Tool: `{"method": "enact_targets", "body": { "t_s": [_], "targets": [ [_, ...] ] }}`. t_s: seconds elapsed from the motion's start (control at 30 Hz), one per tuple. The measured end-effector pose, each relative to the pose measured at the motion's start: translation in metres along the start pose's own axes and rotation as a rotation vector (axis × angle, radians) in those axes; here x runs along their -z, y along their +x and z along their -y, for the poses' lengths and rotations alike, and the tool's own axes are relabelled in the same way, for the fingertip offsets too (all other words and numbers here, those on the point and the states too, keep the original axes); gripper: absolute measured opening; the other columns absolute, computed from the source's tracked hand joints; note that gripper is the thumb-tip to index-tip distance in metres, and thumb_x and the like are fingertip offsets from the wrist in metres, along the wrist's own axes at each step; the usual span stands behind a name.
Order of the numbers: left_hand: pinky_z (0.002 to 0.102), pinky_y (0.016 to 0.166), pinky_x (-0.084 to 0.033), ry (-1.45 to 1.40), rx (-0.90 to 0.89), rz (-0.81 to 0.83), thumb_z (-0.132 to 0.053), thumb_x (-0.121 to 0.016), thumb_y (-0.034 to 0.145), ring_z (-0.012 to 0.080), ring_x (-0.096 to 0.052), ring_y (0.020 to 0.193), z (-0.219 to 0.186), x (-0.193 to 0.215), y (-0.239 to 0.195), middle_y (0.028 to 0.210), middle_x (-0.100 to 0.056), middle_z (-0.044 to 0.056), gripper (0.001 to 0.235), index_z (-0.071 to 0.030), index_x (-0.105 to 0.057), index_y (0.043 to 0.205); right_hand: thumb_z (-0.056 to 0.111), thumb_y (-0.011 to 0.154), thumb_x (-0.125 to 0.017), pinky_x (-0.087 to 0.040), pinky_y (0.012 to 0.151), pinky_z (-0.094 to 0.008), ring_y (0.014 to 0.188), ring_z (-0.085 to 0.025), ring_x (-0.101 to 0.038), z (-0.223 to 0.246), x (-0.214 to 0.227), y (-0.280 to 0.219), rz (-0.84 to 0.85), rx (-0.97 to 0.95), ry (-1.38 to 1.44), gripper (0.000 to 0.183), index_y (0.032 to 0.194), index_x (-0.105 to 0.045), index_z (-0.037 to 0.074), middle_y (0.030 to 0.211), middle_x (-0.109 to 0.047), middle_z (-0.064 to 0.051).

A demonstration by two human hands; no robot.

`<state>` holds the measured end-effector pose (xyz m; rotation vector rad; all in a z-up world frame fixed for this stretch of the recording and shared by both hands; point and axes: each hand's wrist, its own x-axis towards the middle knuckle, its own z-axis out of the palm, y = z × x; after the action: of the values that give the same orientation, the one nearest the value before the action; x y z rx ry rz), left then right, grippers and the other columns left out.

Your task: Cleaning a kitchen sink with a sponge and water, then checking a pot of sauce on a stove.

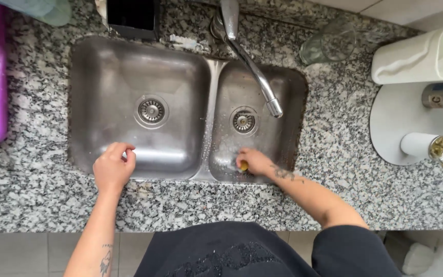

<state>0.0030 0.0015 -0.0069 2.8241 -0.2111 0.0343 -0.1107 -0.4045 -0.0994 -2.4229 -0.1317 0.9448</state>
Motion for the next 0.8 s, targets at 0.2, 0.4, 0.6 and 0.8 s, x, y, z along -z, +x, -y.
{"method": "enact_targets", "body": {
  "t_s": [0.2, 0.4, 0.6, 0.8],
  "targets": [
    [0.03, 0.057, -0.053, 0.004, 0.03, -0.013, -0.02, -0.06, 0.079, 0.016, -0.064, 0.061, 0.002, -0.002, 0.003, 0.068, -0.059, -0.007, 0.011, -0.03, -0.064, 0.077, 0.011, 0.078, -0.06, -0.053, 0.072, -0.046, 0.081, -0.037, -0.062, -0.068, 0.085, 0.078, -0.293, -0.113, -0.217, 0.008, 0.086, -0.062, 0.012, 0.095, -0.056, -0.013],
    [0.029, 0.056, -0.052, -0.02, 0.033, -0.008, -0.019, -0.06, 0.079, 0.0144, -0.063, 0.06, 0.0, 0.002, 0.003, 0.067, -0.059, -0.008, 0.012, -0.03, -0.063, 0.075, 0.008, 0.096, -0.049, -0.05, 0.083, -0.038, 0.088, -0.039, -0.058, -0.005, 0.066, 0.131, -0.79, -0.257, 0.059, 0.022, 0.104, -0.064, -0.006, 0.094, -0.055, -0.024],
    [0.029, 0.056, -0.052, -0.031, 0.025, 0.015, -0.02, -0.061, 0.077, 0.0141, -0.063, 0.059, -0.002, 0.003, 0.006, 0.067, -0.06, -0.008, 0.01, -0.029, -0.064, 0.076, 0.031, 0.078, -0.064, -0.052, 0.073, -0.04, 0.079, -0.029, -0.064, -0.008, -0.014, 0.03, -0.173, 0.184, -0.092, 0.013, 0.072, -0.067, 0.021, 0.088, -0.062, -0.001],
    [0.03, 0.056, -0.052, -0.022, 0.032, -0.005, -0.02, -0.061, 0.077, 0.0151, -0.063, 0.058, -0.002, 0.0, 0.003, 0.068, -0.06, -0.008, 0.01, -0.03, -0.064, 0.075, 0.034, 0.081, -0.052, -0.049, 0.071, -0.031, 0.08, -0.015, -0.062, -0.053, 0.065, 0.085, -0.354, -0.086, -0.285, 0.017, 0.075, -0.061, 0.02, 0.081, -0.061, 0.003]
  ]
}}
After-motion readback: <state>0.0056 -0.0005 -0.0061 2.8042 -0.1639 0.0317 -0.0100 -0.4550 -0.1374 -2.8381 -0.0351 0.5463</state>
